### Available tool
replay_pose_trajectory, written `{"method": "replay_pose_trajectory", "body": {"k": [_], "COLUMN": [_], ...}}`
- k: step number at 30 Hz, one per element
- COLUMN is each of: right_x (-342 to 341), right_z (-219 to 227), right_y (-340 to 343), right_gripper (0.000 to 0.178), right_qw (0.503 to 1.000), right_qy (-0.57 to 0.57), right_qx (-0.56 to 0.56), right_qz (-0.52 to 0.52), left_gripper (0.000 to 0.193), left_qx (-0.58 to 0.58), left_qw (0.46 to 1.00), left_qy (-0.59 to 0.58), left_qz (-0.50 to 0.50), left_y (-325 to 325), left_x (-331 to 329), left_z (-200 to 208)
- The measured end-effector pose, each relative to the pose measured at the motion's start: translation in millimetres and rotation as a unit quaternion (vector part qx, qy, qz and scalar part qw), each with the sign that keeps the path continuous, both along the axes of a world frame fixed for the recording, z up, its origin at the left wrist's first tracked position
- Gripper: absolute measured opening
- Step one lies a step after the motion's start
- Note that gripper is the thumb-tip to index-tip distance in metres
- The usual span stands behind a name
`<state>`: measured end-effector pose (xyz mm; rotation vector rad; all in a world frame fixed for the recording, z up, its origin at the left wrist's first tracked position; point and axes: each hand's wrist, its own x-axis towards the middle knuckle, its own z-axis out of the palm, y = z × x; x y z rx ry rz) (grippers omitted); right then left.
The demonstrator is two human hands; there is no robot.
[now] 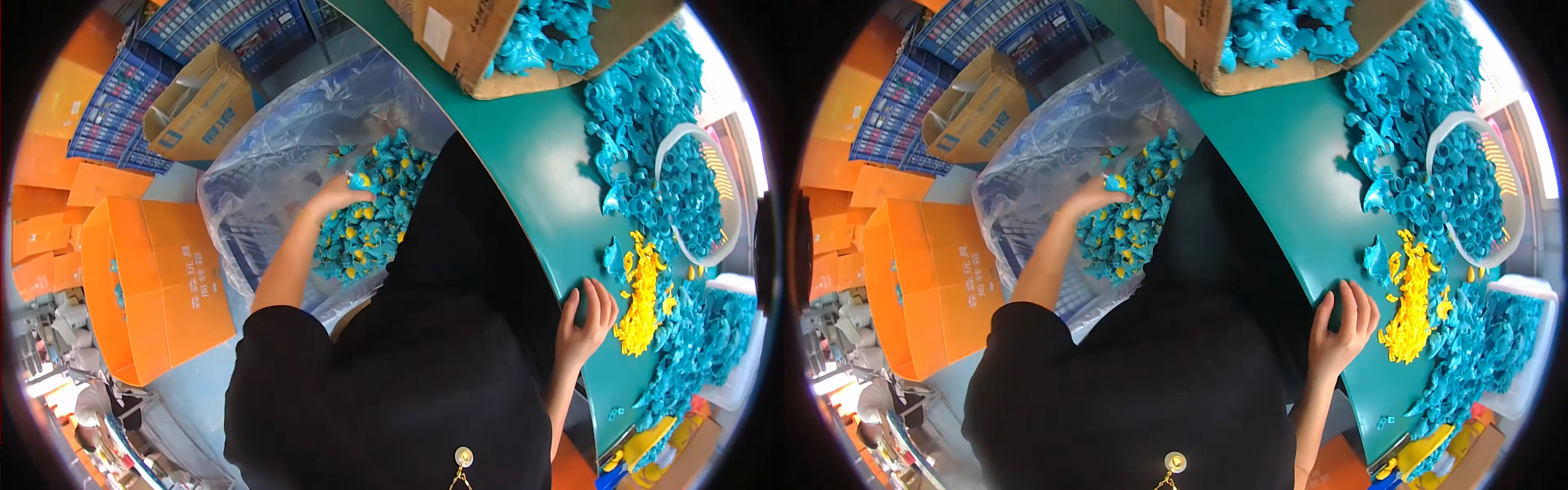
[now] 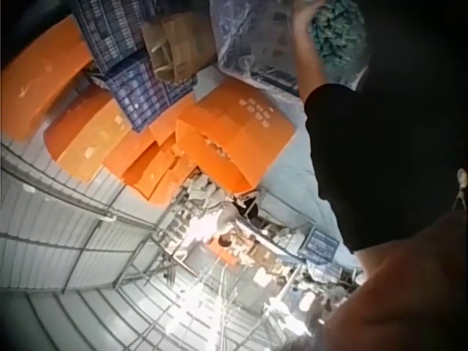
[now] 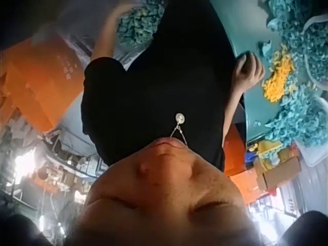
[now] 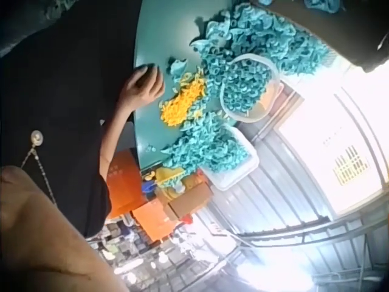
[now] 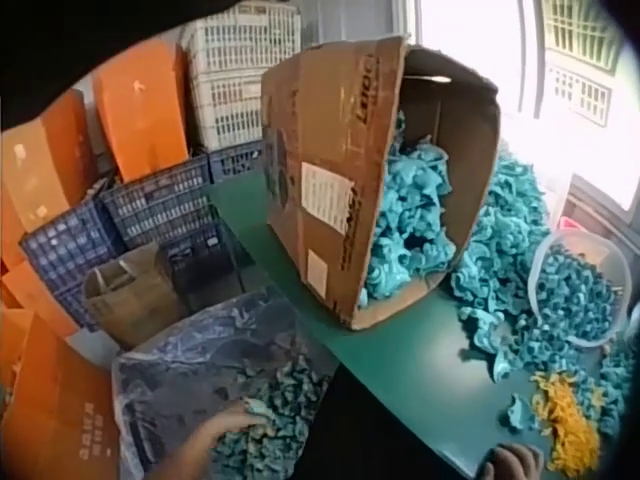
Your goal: Assembling small plastic toy figurines from component parts.
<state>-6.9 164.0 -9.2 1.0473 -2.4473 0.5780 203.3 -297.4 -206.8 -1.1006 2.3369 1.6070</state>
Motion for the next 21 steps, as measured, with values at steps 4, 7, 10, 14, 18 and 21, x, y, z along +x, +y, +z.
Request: {"method": "replay_pose_trajectory", "body": {"k": [4,7,10,14,18,21], "right_x": [-2.5,-2.0,-2.6,-2.0,-1.3,-3.2], "right_z": [-4.6,-2.3,-1.8,-0.2,0.8,0.4], "right_y": [5.6,3.5,3.4,4.1,1.9,-0.5], "right_gripper": [0.026,0.026,0.026,0.025,0.025,0.026], "right_qw": [0.999,0.999,0.998,0.998,0.997,0.998], "right_qy": [-0.008,-0.008,-0.003,-0.009,0.0,-0.009], "right_qx": [0.028,0.041,0.059,0.062,0.068,0.062], "right_qz": [-0.02,-0.014,-0.022,-0.024,-0.026,-0.018], "left_gripper": [0.061,0.071,0.085,0.086,0.064,0.059], "left_qx": [-0.011,-0.076,-0.149,-0.205,-0.325,-0.129], "left_qw": [0.989,0.978,0.963,0.966,0.846,0.949], "left_qy": [-0.036,-0.129,-0.205,-0.141,-0.175,-0.11], "left_qz": [0.143,0.145,0.089,-0.07,-0.384,-0.266], "left_y": [54.5,84.0,106.9,119.6,138.6,143.3], "left_x": [18.7,27.5,-1.4,-38.1,-85.8,-83.5], "left_z": [-109.6,-183.7,-195.2,-190.3,-198.0,-238.6]}}
